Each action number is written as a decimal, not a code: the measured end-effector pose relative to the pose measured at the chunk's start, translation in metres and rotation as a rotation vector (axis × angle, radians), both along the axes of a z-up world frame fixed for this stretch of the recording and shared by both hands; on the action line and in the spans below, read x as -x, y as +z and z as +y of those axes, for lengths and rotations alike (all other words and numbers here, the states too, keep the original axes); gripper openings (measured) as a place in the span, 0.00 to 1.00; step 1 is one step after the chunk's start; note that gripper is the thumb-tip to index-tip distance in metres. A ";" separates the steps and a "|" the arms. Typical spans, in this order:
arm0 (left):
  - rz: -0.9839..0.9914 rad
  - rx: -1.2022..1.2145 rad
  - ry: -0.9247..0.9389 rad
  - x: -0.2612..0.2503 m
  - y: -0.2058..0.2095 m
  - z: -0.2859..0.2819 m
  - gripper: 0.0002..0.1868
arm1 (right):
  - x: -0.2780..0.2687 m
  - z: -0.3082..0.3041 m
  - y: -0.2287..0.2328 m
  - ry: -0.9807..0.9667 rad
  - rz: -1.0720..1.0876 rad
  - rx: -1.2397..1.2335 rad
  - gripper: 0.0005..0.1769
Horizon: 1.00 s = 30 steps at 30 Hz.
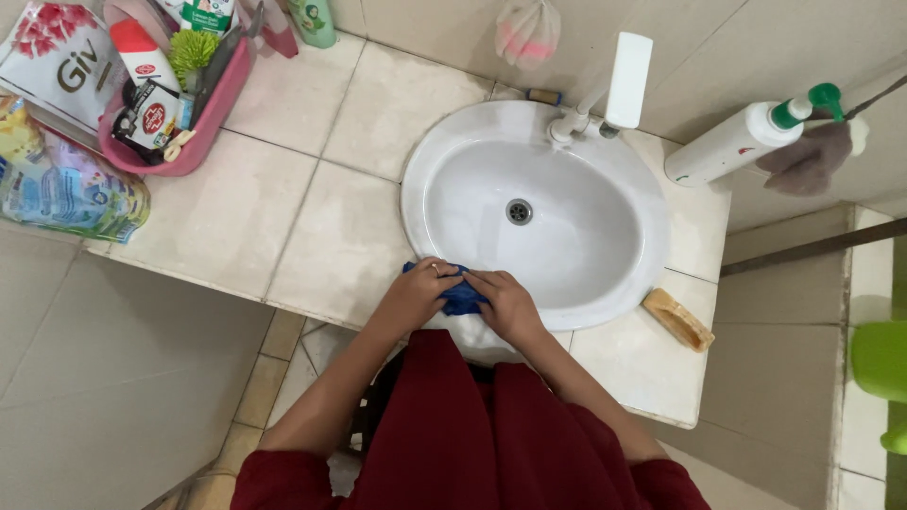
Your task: The person wets a blue cloth under the faucet, then wipes the sink basin and surrounding countertop. They repeatedly rinse and wring the cloth while continuing to wipe the sink area.
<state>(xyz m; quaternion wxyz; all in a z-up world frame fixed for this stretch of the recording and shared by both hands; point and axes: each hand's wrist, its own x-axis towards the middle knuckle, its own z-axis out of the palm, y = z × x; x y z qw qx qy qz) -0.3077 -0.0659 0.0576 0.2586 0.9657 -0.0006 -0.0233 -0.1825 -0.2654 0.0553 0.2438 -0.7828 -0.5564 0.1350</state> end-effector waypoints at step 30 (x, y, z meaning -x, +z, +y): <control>0.067 0.012 -0.185 -0.062 0.004 -0.091 0.20 | -0.004 -0.093 0.014 -0.320 -0.069 -0.045 0.31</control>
